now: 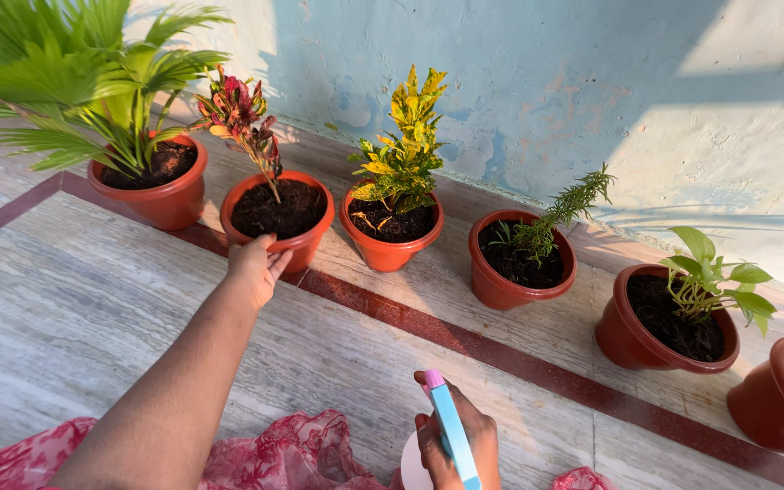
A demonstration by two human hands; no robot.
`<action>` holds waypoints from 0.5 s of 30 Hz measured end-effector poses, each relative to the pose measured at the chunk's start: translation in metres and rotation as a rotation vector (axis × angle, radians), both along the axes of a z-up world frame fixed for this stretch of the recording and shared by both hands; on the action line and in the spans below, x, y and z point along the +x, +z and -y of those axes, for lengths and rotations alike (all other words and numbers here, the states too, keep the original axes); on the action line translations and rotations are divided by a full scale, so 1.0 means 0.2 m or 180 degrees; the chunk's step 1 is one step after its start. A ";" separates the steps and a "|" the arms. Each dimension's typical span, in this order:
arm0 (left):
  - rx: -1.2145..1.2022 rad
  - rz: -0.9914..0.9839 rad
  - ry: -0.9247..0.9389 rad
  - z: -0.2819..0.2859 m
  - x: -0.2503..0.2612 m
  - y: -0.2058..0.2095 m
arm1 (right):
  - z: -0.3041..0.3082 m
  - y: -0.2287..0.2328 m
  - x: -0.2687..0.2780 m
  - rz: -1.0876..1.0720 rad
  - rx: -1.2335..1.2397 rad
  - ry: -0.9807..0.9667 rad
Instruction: The person sits on a tiled floor and uses a spray bottle to mist the leaves and soil of several potted plants. They rotate each pot to reach different sides and then place it back in line.
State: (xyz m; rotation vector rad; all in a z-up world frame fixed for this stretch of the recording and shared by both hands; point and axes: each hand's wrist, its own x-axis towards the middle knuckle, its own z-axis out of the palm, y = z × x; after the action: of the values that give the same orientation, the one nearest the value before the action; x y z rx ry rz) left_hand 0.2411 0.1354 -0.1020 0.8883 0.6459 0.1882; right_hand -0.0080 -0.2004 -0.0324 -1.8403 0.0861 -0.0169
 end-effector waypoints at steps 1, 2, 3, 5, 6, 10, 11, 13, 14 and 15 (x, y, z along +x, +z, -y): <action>0.0001 -0.0062 -0.0001 -0.02 -0.01 -0.02 | -0.01 0.03 -0.01 0.0013 -0.0085 0.0041; -0.0002 -0.0123 -0.0001 -0.03 -0.03 -0.05 | -0.01 0.06 -0.01 0.0028 -0.0173 0.0084; 0.0051 -0.0159 -0.0082 -0.05 -0.05 -0.07 | -0.02 0.08 -0.02 0.0043 -0.0262 0.0126; 0.0156 -0.0221 -0.0247 -0.08 -0.09 -0.11 | -0.04 0.12 -0.03 0.0140 -0.0404 0.0192; 0.0197 -0.0269 -0.0303 -0.08 -0.12 -0.13 | -0.05 0.14 -0.04 0.0180 -0.0476 0.0224; 0.0397 -0.0567 -0.0540 -0.01 -0.25 -0.13 | -0.09 0.18 -0.11 -0.0117 -0.0510 0.0225; 0.0455 -0.0668 -0.0602 0.02 -0.28 -0.12 | -0.09 0.20 -0.12 -0.0136 -0.0519 0.0266; 0.0551 -0.0670 -0.0710 0.08 -0.35 -0.08 | -0.09 0.21 -0.14 -0.0070 -0.0570 0.0335; 0.0590 -0.0685 -0.0767 0.12 -0.40 -0.07 | -0.09 0.22 -0.15 -0.0003 -0.0621 0.0367; 0.0544 -0.0683 -0.0775 0.15 -0.44 -0.06 | -0.09 0.22 -0.17 0.0064 -0.0672 0.0399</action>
State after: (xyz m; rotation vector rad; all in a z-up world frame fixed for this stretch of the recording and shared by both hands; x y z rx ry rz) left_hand 0.1530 0.1044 -0.1150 1.1534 0.7210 -0.0731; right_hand -0.0420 -0.1829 0.0121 -2.0531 -0.0469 0.0448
